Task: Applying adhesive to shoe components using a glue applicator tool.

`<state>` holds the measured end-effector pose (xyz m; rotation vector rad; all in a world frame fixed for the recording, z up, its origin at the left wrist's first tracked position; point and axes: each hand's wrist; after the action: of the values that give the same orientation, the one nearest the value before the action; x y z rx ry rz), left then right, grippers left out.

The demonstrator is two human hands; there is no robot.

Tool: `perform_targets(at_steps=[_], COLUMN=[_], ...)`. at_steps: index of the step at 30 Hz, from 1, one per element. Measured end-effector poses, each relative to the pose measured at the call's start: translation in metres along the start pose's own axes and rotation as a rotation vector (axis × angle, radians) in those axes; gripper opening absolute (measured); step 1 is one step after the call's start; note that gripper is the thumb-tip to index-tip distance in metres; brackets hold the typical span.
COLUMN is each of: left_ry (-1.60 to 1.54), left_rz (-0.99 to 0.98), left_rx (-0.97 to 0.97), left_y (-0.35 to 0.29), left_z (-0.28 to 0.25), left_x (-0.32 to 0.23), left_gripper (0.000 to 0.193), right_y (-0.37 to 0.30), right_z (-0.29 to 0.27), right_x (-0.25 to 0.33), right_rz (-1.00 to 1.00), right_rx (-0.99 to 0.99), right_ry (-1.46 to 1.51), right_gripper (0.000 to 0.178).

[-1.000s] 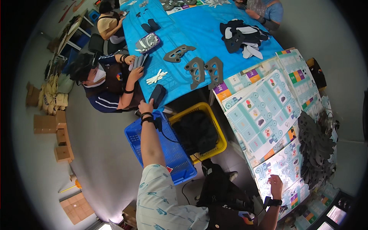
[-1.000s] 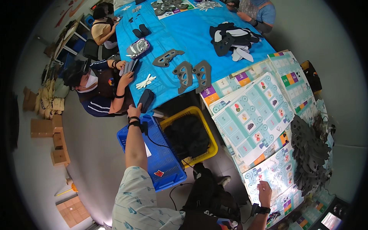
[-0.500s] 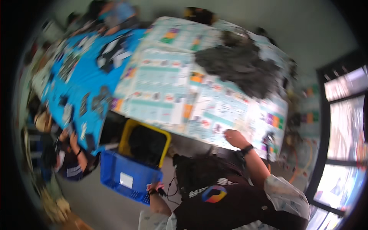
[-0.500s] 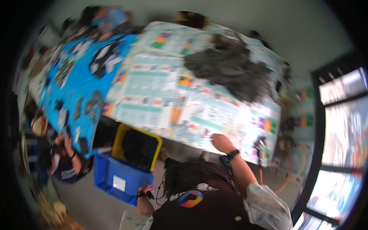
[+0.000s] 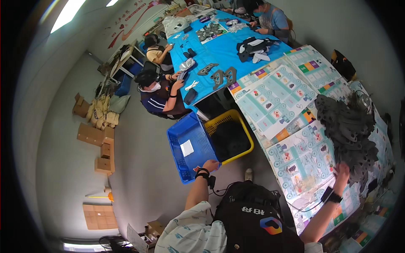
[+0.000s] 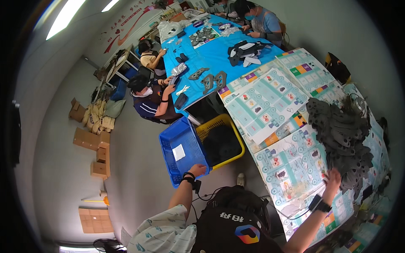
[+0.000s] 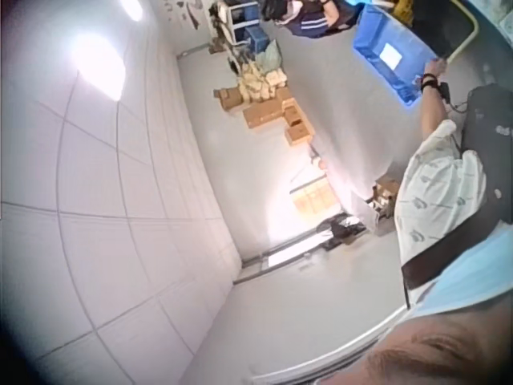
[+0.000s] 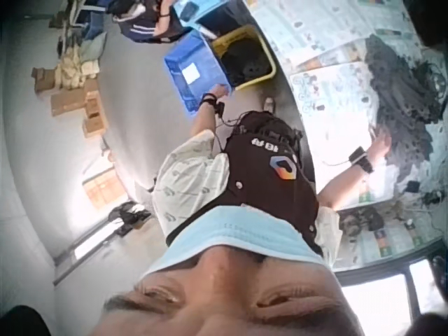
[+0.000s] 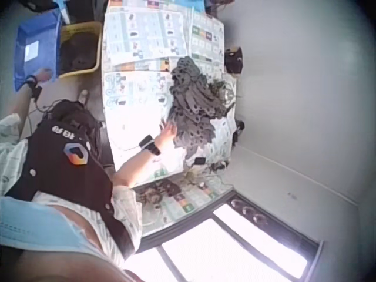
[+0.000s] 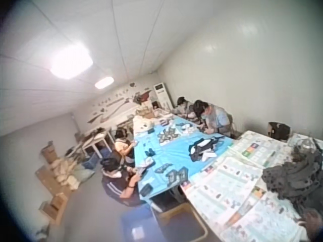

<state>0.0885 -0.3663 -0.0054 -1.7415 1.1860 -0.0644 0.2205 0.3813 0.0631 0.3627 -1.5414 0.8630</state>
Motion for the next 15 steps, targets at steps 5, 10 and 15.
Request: perform_targets(at_steps=[5,10,15], left_ry=[-0.074,-0.249,-0.323], left_rz=[0.194,-0.11,-0.412], left_rx=[-0.078,0.024,0.182], left_y=[-0.009,-0.028,-0.065], left_z=[0.006,0.019,0.037], left_x=[-0.022,0.035,0.107], left_gripper=[0.043,0.036,0.043], right_y=[0.116,0.169,0.182], right_z=[0.001,-0.005,-0.008], right_x=[0.057,0.047,0.047], right_rz=[0.097,0.137,0.066], right_rx=[-0.145,-0.143,-0.403], right_ry=[0.274,0.259,0.005], right_gripper=[0.026,0.037,0.047])
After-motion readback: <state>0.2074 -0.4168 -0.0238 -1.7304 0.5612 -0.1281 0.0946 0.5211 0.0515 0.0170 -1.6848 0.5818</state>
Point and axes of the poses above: each hand's wrist, its own y-axis towards the middle knuckle, its own z-axis out of the palm, x = y × z, and after that the axes turned 4 degrees about x, right-handed
